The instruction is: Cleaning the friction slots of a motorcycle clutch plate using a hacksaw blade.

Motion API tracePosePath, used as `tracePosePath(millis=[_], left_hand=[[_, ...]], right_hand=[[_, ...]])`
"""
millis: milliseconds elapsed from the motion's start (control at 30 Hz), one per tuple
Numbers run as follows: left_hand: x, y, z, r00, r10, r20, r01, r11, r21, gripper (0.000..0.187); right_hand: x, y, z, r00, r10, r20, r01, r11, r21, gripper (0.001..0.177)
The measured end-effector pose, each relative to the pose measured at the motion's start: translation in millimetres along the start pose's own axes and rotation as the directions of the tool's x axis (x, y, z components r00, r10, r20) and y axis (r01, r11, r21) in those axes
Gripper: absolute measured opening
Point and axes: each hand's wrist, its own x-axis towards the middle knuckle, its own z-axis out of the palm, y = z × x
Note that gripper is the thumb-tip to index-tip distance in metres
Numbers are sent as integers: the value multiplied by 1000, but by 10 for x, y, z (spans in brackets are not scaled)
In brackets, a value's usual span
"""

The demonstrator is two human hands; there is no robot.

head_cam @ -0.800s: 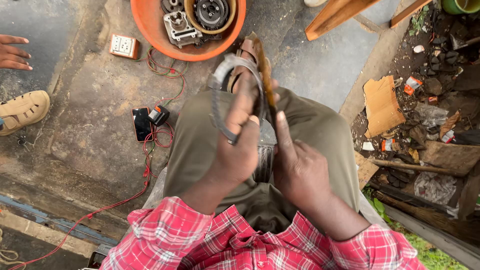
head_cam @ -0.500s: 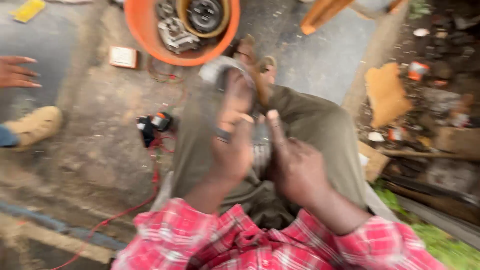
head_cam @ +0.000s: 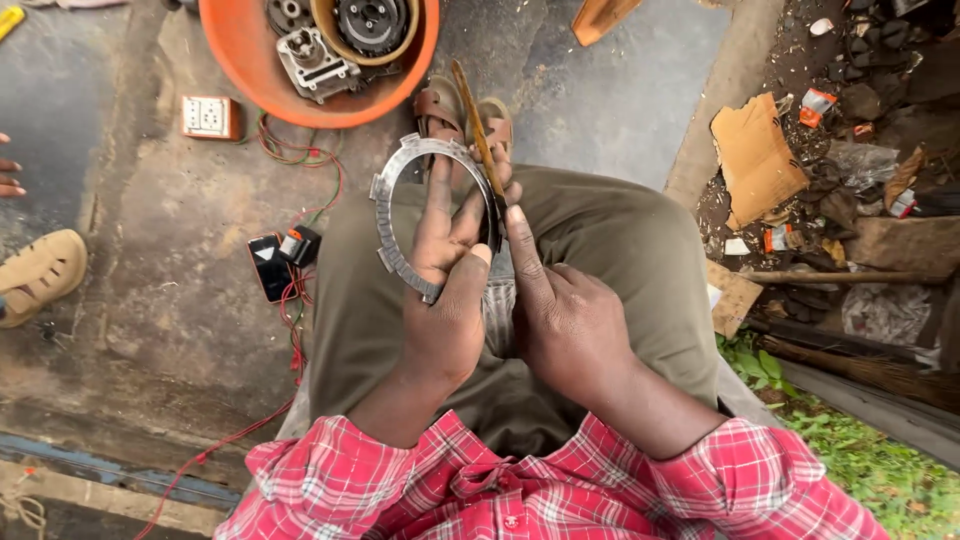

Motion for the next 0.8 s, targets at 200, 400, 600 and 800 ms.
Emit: tracePosePath(millis=[200, 400, 600, 800], left_hand=[[82, 133, -57, 996, 75, -43, -79, 991, -109, 77], [-24, 51, -33, 994, 96, 54, -95, 995, -35, 75], [82, 164, -46, 999, 20, -38, -26, 987, -157, 82], [-5, -8, -58, 996, 77, 43, -78, 997, 14, 76]], right_hand=[[-127, -15, 121, 998, -66, 5, 66, 997, -32, 96], [-2, -22, -63, 1000, -4, 26, 5, 999, -31, 97], [-134, -67, 128, 997, -70, -34, 71, 997, 9, 94], [43, -60, -92, 998, 3, -59, -6, 999, -49, 81]])
